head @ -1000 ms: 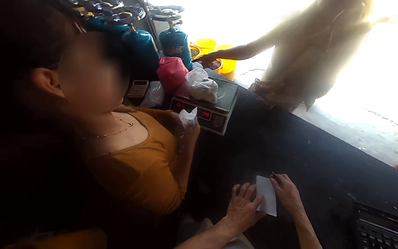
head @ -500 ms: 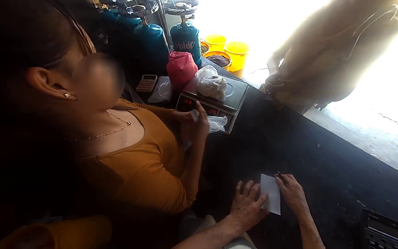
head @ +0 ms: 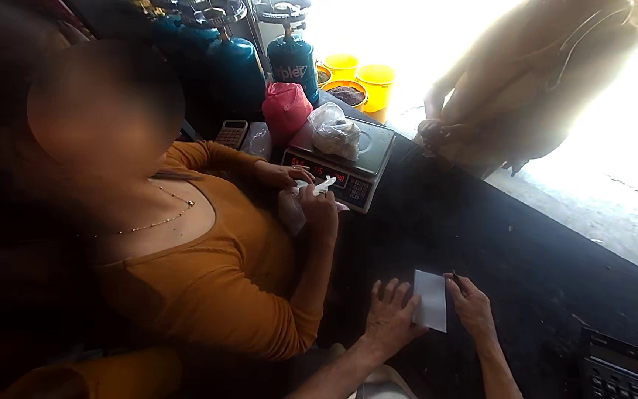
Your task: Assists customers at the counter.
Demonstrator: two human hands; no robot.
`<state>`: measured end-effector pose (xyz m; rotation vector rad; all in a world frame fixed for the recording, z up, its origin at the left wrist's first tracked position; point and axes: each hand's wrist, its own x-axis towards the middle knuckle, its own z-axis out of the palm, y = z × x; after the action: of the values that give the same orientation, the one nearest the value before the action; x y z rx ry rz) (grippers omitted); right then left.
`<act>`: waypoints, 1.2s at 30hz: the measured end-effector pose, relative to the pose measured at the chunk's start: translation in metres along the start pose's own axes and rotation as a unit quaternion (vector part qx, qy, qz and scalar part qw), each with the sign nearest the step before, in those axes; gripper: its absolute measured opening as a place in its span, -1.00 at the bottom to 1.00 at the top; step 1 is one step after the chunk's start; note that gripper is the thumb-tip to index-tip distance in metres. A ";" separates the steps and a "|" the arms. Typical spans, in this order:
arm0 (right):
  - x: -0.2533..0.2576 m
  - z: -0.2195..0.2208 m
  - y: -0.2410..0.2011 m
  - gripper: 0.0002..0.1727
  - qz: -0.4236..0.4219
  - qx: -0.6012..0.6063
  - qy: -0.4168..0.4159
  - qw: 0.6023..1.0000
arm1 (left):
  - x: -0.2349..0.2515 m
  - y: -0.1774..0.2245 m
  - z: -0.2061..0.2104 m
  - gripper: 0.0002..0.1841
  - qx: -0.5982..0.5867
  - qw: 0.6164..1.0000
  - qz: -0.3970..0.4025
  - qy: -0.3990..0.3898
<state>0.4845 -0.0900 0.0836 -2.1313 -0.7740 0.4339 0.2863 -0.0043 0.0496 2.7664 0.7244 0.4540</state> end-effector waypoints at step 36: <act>0.003 -0.064 -0.057 -0.58 0.023 0.026 -0.145 0.989 | 0.003 0.002 0.013 -0.50 0.053 0.996 0.004 0.075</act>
<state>0.4996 -0.0973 0.1682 -2.0653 -0.8664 0.7932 0.2946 -0.0068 0.0389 2.8578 0.7919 0.6505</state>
